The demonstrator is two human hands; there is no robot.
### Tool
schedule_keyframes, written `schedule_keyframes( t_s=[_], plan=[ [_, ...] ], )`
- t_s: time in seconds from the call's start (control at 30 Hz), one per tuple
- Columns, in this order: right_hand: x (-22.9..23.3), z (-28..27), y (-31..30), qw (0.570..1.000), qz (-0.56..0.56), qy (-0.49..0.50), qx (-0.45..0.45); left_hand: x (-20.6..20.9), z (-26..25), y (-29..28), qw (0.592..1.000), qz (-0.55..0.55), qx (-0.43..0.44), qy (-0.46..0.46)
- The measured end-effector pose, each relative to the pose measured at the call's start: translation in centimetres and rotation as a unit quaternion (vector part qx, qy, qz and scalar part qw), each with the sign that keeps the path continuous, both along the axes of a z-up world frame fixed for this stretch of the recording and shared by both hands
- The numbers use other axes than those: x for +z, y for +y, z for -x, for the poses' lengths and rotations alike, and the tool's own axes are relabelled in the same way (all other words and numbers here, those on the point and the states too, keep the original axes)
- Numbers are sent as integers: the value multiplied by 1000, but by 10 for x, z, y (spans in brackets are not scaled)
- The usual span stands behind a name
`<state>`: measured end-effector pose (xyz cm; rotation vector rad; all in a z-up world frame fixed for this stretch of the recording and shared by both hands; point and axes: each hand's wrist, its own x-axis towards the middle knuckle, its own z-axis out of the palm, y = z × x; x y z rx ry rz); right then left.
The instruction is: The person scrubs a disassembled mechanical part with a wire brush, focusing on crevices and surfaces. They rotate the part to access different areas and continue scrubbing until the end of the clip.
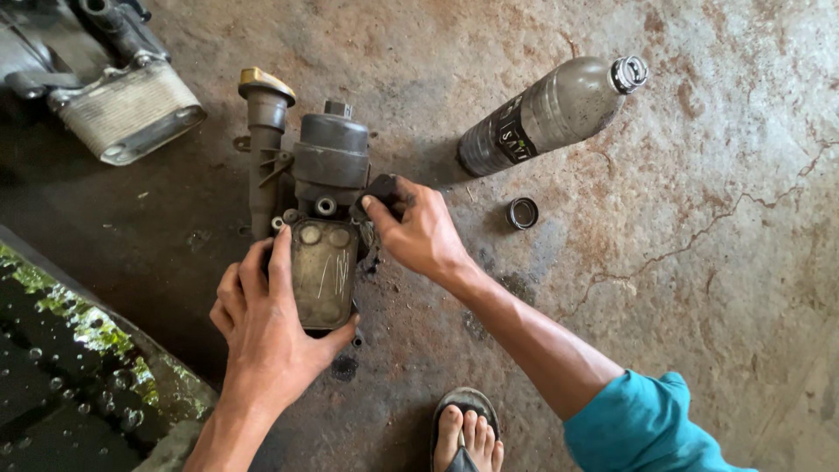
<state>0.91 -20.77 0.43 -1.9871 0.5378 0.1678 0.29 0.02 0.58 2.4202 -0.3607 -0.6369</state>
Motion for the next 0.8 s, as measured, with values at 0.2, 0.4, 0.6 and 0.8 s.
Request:
schedule_keyframes(
  t_s=[0.2, 0.4, 0.6, 0.8],
  plan=[
    [3, 6, -5, 996, 3, 91, -1, -4, -2, 1, 1000, 0, -9, 27],
    [4, 19, -6, 997, -6, 76, 23, -5, 1, 2, 1000, 7, -3, 20],
    [2, 22, -7, 996, -10, 84, 24, -3, 1, 2, 1000, 6, -5, 11],
    [-2, 27, -6, 998, -16, 57, 24, -2, 1, 2, 1000, 2, -6, 1]
  ],
)
